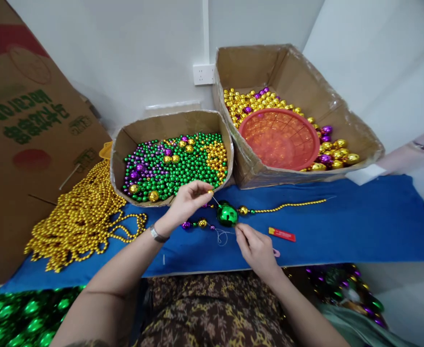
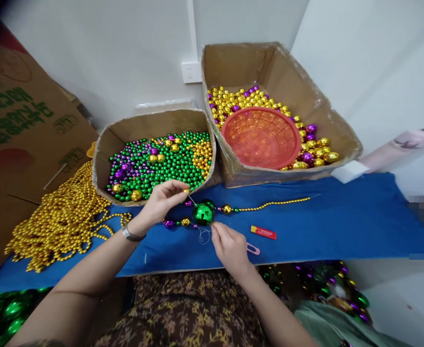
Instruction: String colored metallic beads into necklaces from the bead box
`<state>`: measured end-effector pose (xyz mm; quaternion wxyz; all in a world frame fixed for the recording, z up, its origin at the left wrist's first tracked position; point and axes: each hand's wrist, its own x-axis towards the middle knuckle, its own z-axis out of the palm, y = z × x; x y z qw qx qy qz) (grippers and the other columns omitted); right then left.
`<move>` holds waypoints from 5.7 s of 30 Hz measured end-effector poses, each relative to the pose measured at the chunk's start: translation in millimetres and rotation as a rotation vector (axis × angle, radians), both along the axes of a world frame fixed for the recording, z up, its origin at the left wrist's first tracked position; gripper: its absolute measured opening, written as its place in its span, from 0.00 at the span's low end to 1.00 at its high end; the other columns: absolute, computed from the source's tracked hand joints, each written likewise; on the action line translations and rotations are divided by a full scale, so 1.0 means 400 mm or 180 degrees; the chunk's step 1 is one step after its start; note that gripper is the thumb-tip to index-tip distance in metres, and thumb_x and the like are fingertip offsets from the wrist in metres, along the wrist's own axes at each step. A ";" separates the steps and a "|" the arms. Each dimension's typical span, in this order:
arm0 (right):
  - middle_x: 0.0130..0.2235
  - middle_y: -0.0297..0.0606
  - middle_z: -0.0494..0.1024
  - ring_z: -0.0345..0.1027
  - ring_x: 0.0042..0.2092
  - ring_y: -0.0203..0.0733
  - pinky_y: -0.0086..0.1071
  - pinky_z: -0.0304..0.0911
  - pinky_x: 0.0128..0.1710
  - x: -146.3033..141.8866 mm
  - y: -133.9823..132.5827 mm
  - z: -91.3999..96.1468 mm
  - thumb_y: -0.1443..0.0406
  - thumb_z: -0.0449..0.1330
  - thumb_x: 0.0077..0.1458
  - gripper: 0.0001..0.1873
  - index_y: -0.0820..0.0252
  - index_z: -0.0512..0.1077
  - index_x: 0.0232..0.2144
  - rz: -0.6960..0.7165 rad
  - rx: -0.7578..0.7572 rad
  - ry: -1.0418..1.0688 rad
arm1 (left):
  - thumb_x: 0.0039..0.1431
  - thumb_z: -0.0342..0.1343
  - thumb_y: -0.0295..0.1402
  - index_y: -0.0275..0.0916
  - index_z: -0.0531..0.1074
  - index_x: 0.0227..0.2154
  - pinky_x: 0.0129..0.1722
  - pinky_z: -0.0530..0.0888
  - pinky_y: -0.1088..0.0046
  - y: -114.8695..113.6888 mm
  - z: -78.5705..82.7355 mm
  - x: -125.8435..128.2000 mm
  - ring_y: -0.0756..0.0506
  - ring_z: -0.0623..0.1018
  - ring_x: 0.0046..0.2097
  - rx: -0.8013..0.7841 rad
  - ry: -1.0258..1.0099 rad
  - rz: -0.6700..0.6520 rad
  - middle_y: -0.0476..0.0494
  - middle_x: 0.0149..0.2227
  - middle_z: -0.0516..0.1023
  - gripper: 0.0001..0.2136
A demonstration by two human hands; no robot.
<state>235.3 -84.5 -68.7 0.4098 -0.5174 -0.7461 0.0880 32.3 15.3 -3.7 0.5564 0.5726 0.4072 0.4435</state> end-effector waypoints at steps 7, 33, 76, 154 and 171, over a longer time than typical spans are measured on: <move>0.25 0.35 0.75 0.71 0.25 0.38 0.28 0.62 0.24 0.003 -0.015 -0.104 0.64 0.47 0.66 0.12 0.59 0.66 0.32 0.0098 -0.0627 -0.0143 | 0.53 0.63 0.40 0.36 0.75 0.31 0.35 0.73 0.73 -0.084 -0.109 0.029 0.48 0.76 0.34 -0.0152 0.0268 -0.0158 0.44 0.33 0.79 0.11; 0.23 0.32 0.75 0.72 0.24 0.34 0.23 0.68 0.24 -0.057 0.042 0.011 0.62 0.49 0.66 0.14 0.58 0.73 0.38 0.0451 -0.0768 0.0960 | 0.59 0.53 0.32 0.34 0.72 0.48 0.54 0.67 0.65 0.435 0.060 -0.219 0.40 0.73 0.51 0.0743 0.3700 0.1456 0.34 0.48 0.76 0.15; 0.38 0.36 0.83 0.78 0.37 0.38 0.27 0.68 0.35 -0.075 0.035 0.033 0.69 0.50 0.64 0.11 0.58 0.73 0.40 0.0483 -0.0258 0.0248 | 0.48 0.68 0.31 0.39 0.74 0.40 0.39 0.74 0.76 0.006 -0.002 -0.082 0.50 0.77 0.39 0.0124 -0.0592 0.0514 0.45 0.40 0.78 0.15; 0.26 0.35 0.76 0.70 0.27 0.35 0.27 0.59 0.29 -0.051 0.034 0.021 0.65 0.47 0.66 0.14 0.59 0.70 0.33 0.0166 -0.0223 0.0136 | 0.50 0.66 0.33 0.37 0.69 0.48 0.37 0.73 0.74 -0.013 -0.006 -0.020 0.49 0.78 0.36 -0.0455 -0.0274 -0.0479 0.43 0.36 0.80 0.22; 0.27 0.35 0.76 0.72 0.28 0.37 0.27 0.60 0.30 -0.051 0.048 0.003 0.64 0.48 0.67 0.13 0.59 0.70 0.34 0.0161 -0.0212 0.0154 | 0.51 0.61 0.29 0.38 0.76 0.44 0.48 0.68 0.64 0.301 -0.049 -0.095 0.36 0.73 0.49 0.1089 0.2996 0.0262 0.36 0.46 0.76 0.15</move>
